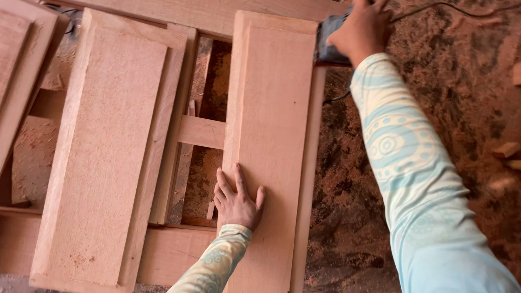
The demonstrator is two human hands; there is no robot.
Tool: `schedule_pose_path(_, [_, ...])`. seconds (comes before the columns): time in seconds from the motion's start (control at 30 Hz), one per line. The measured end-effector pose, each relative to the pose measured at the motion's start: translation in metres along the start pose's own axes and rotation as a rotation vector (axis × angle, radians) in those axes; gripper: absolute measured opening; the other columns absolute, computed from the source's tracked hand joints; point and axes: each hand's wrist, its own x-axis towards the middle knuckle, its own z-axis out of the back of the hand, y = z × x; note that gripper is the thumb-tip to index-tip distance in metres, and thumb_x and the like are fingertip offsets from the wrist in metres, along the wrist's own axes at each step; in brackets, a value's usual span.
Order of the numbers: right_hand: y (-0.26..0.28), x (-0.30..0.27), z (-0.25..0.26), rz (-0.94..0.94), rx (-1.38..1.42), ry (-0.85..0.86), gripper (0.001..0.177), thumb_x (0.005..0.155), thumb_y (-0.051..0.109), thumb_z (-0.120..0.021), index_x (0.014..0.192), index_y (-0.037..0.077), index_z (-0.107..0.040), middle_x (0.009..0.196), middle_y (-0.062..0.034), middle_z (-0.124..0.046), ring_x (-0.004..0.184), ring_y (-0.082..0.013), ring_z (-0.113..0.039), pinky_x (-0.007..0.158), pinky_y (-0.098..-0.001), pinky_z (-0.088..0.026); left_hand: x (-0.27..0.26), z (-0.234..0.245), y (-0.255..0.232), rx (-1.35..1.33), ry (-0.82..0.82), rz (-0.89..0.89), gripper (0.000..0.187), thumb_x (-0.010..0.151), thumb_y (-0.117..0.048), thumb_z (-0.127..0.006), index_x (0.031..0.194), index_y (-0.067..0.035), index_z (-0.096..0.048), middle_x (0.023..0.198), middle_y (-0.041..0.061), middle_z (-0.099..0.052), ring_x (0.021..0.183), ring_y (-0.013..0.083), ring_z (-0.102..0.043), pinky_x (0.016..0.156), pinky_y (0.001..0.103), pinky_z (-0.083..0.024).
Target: The person uses a handheld electric sander to smooth the surface of a long, rectangular wooden plank. They hold the plank steady with one hand while moving the sander back and forth along its length. The person periodically lifts and repositions the plank to access different sections, continuing the sanding process on the same piece of wood.
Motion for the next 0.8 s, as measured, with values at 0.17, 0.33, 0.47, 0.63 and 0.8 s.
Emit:
schedule_pose_path(0.17, [0.029, -0.06, 0.026, -0.184, -0.024, 0.185, 0.088, 0.071, 0.025, -0.091, 0.144, 0.016, -0.043, 0.149, -0.0269, -0.036, 0.13, -0.0522, -0.045, 0.098, -0.0629, -0.052, -0.002, -0.002, 0.001, -0.016, -0.029, -0.003, 0.093, 0.085, -0.059, -0.061, 0.159, -0.016, -0.026, 0.159, 0.031, -0.022, 0.134, 0.0457, -0.036, 0.11, 0.055, -0.032])
schedule_pose_path(0.33, [0.045, -0.109, 0.051, -0.247, 0.03, 0.246, 0.09, 0.065, 0.023, -0.091, 0.138, 0.013, -0.039, 0.146, -0.0286, -0.033, 0.133, -0.0562, -0.036, 0.089, -0.0626, -0.056, 0.006, 0.005, -0.002, -0.025, -0.028, -0.013, 0.092, 0.086, -0.06, -0.059, 0.159, -0.016, -0.025, 0.159, 0.031, -0.02, 0.135, 0.0457, -0.035, 0.111, 0.056, -0.03])
schedule_pose_path(0.47, [0.039, -0.104, 0.039, -0.223, -0.008, 0.204, 0.087, 0.067, 0.025, -0.091, 0.137, 0.011, -0.041, 0.145, -0.0306, -0.035, 0.132, -0.0562, -0.038, 0.088, -0.0607, -0.057, 0.0, 0.003, 0.0, -0.032, 0.016, -0.019, 0.092, 0.089, -0.06, -0.057, 0.161, -0.013, -0.022, 0.159, 0.033, -0.018, 0.136, 0.0471, -0.033, 0.11, 0.056, -0.03])
schedule_pose_path(0.63, [0.032, -0.054, 0.02, -0.196, -0.069, 0.164, 0.094, 0.067, 0.026, -0.092, 0.145, 0.013, -0.041, 0.145, -0.029, -0.041, 0.125, -0.0508, -0.05, 0.094, -0.0603, -0.053, 0.001, 0.001, 0.004, -0.029, 0.041, -0.008, 0.092, 0.088, -0.06, -0.058, 0.16, -0.014, -0.022, 0.159, 0.032, -0.018, 0.135, 0.0464, -0.033, 0.11, 0.056, -0.03])
schedule_pose_path(0.8, [0.02, -0.002, 0.006, -0.04, -0.049, 0.02, 0.089, 0.064, 0.032, -0.096, 0.136, 0.005, -0.052, 0.14, -0.0329, -0.045, 0.118, -0.0559, -0.049, 0.087, -0.0612, -0.053, 0.004, 0.003, 0.001, -0.018, 0.027, -0.006, 0.093, 0.087, -0.059, -0.059, 0.16, -0.014, -0.023, 0.158, 0.033, -0.019, 0.134, 0.0469, -0.034, 0.109, 0.056, -0.032])
